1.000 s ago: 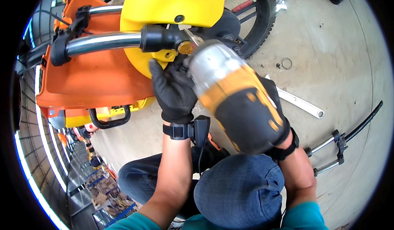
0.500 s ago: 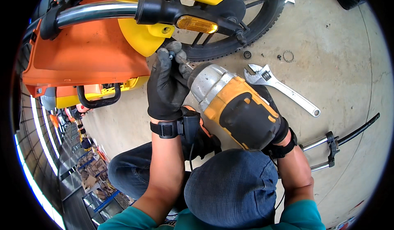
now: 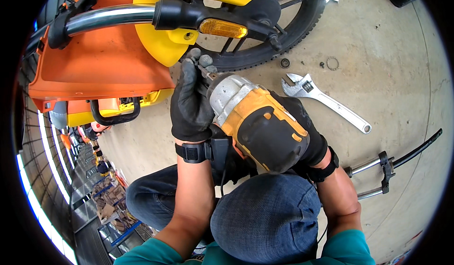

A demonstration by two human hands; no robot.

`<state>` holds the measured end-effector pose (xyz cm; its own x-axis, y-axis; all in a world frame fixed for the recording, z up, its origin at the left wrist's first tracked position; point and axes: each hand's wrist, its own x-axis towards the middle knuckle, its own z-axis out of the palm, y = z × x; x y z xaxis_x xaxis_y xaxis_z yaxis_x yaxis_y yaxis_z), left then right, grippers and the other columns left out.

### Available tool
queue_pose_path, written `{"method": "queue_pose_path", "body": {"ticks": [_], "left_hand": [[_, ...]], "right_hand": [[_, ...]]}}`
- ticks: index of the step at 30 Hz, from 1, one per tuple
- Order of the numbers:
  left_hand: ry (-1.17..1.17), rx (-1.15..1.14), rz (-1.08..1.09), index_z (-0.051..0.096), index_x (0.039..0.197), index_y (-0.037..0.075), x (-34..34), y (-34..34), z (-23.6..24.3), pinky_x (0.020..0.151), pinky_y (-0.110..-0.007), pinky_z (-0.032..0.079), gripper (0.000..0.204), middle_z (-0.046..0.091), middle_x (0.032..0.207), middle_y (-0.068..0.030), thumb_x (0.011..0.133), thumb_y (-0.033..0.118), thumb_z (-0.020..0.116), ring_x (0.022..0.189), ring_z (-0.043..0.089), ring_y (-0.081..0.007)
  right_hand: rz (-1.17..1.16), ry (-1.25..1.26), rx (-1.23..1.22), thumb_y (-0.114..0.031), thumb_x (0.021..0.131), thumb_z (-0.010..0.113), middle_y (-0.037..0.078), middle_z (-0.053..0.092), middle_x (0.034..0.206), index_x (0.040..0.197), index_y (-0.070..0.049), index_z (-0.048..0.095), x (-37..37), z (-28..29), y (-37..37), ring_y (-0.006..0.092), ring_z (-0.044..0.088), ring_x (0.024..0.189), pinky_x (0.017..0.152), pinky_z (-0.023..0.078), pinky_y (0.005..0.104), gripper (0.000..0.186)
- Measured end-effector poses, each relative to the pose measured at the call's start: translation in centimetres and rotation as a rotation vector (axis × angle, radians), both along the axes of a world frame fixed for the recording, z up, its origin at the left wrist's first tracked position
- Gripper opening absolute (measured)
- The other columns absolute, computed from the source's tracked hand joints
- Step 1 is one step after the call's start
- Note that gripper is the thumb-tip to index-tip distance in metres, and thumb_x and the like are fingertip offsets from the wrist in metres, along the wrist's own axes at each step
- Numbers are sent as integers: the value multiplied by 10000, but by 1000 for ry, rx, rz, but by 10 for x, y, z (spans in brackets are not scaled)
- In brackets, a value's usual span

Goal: The person attaches a yellow plastic fender to the front fork of a scooter by inserting screws and tightening them using an impact driver and a wrench.

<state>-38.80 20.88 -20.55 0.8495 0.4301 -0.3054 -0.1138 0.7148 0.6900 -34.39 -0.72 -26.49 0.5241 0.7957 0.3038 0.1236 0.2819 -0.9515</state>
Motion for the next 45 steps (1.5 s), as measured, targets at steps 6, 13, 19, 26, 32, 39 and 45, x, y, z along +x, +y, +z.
{"method": "queue_pose_path", "body": {"ticks": [6,13,19,26,32,39,45], "left_hand": [[-37,-62,-62,542,1238,36,-1,0,-3,912,-376,532,279,636,1099,-141,1006,178,480,997,638,-225],[-92,-156,-101,555,1203,37,1,-1,0,963,-446,496,285,635,1133,-156,1005,230,484,1034,626,-275],[-86,-227,-43,563,1171,41,-3,-5,-1,949,-439,505,277,655,1109,-142,1011,246,470,1015,641,-268],[3,-163,-50,595,1089,27,-6,-1,5,839,-352,557,268,684,978,-126,999,262,503,905,672,-236],[125,30,-169,614,1032,0,-5,15,17,757,-286,572,244,682,949,-147,983,227,542,858,683,-214],[126,84,-122,597,1078,7,3,10,14,778,-301,568,248,679,981,-150,982,229,544,883,678,-225],[-29,-120,-81,576,1118,35,11,2,9,934,-405,506,256,650,1056,-138,995,250,508,1001,630,-256]], "right_hand": [[-41,562,-92,-260,701,797,142,671,1029,1096,2,632,-5,14,6,279,661,906,814,509,326,502],[0,589,-113,-256,711,800,131,674,1024,1106,-23,632,-7,17,6,274,664,917,818,515,333,488],[-89,182,-125,-228,717,799,125,675,1027,1094,-28,635,-5,17,7,260,664,933,822,515,333,457],[0,-15,9,-170,857,666,100,571,1244,1299,-59,483,-4,7,2,221,573,1120,951,461,320,491],[95,2,17,-130,931,595,88,518,1350,1418,-69,387,6,-3,-5,207,524,1220,1021,434,321,532],[-62,272,-136,-187,736,770,112,660,1062,1119,-17,617,-6,4,5,229,644,959,827,507,316,445],[-244,-362,-209,-135,809,704,96,647,1136,1190,-24,588,-16,-8,21,197,632,1025,885,499,306,413]]}}
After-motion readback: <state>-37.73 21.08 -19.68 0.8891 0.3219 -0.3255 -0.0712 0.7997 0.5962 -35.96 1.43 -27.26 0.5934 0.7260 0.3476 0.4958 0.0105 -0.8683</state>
